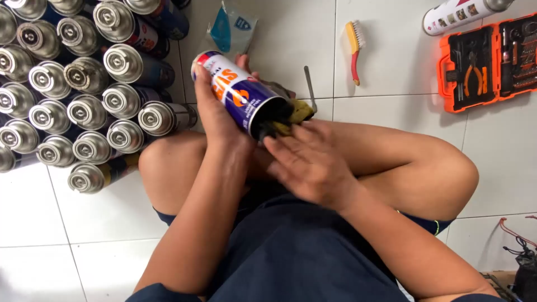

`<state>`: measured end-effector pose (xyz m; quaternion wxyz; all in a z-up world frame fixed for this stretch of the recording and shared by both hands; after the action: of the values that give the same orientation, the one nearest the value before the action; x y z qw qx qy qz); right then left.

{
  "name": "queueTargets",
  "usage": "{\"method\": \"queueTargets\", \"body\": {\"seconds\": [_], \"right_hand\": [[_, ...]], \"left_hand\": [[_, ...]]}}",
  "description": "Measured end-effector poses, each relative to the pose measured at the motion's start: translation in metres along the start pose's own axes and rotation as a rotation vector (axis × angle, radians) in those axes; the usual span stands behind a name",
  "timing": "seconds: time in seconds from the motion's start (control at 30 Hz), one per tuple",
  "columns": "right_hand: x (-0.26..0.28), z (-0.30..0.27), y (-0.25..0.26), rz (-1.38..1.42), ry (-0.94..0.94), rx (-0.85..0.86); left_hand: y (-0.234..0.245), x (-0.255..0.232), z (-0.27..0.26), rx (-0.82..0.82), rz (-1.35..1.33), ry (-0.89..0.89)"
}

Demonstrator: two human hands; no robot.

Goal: Cleaning the valve and rim of spray cans using a brush, toothpick, and cloth to remove debris.

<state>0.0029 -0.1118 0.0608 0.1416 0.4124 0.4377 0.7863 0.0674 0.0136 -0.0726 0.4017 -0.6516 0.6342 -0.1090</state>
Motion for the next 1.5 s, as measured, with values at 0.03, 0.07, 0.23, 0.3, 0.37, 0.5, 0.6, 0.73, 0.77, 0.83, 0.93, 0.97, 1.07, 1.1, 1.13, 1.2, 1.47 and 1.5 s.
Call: {"method": "queueTargets", "body": {"seconds": [0.03, 0.07, 0.23, 0.3, 0.37, 0.5, 0.6, 0.73, 0.77, 0.83, 0.93, 0.97, 1.07, 1.1, 1.13, 1.2, 1.47, 1.5], "right_hand": [[-0.001, -0.002, 0.001, 0.006, -0.002, 0.006], [-0.014, -0.001, 0.01, 0.118, -0.125, -0.049], [-0.138, -0.05, 0.002, 0.986, -1.237, -0.317], [-0.146, -0.04, 0.018, 1.471, -1.038, -0.455], [-0.146, -0.038, 0.041, 1.488, -1.069, -0.509], [-0.128, -0.038, 0.073, 1.321, -0.987, -0.527], [-0.102, -0.046, 0.06, 1.168, -0.819, -0.445], [-0.063, -0.021, 0.025, 0.704, -0.646, -0.182], [-0.041, -0.005, 0.021, 0.457, -0.413, -0.106], [-0.017, 0.003, 0.003, 0.21, -0.18, -0.025], [-0.006, -0.004, -0.007, -0.095, -0.111, -0.142], [-0.006, -0.008, -0.007, -0.014, -0.156, -0.15], [-0.002, -0.016, -0.002, 0.258, -0.347, -0.113], [-0.008, -0.02, -0.003, 0.445, -0.49, -0.067], [-0.006, -0.021, -0.001, 0.444, -0.489, -0.068], [-0.022, -0.031, -0.017, 1.01, -0.73, 0.037], [-0.073, -0.024, -0.013, 1.766, -1.213, -0.119], [-0.081, -0.03, -0.015, 1.712, -1.283, -0.116]], "left_hand": [[0.004, 0.005, -0.003, -0.008, 0.002, -0.001], [0.002, 0.014, -0.007, 0.032, -0.034, 0.052], [0.0, 0.029, -0.01, 0.125, -0.062, 0.121], [0.003, 0.031, -0.013, 0.174, -0.048, 0.136], [0.005, 0.03, -0.009, 0.18, -0.074, 0.146], [0.007, 0.02, -0.003, 0.137, -0.073, 0.061], [0.0, 0.027, -0.014, 0.082, -0.079, 0.158], [-0.005, 0.029, -0.013, 0.145, -0.073, 0.08], [-0.007, 0.036, -0.02, 0.094, -0.156, 0.164], [-0.006, 0.042, -0.022, 0.045, -0.241, 0.247], [-0.001, 0.022, -0.006, 0.064, -0.081, 0.067], [-0.003, 0.011, -0.008, 0.028, -0.057, -0.008], [-0.013, -0.004, -0.017, 0.008, -0.005, -0.105], [-0.018, -0.006, -0.021, 0.026, 0.021, -0.125], [-0.023, -0.006, -0.024, 0.028, 0.02, -0.124], [-0.034, -0.025, -0.031, 0.065, 0.151, -0.305], [-0.045, -0.052, -0.041, 0.355, 0.34, -0.772], [-0.047, -0.052, -0.042, 0.438, 0.383, -0.796]]}}
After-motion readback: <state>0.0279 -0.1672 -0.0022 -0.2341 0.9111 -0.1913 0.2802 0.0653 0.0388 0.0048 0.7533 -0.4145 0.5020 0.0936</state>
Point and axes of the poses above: each hand's wrist, its own z-axis towards the middle knuckle, its own y-axis out of the back of the hand, x = y × z, the point moved 10 cm from there along z, towards the middle knuckle, and after that the axes turned 15 degrees about -y, right-handed, at the moved point
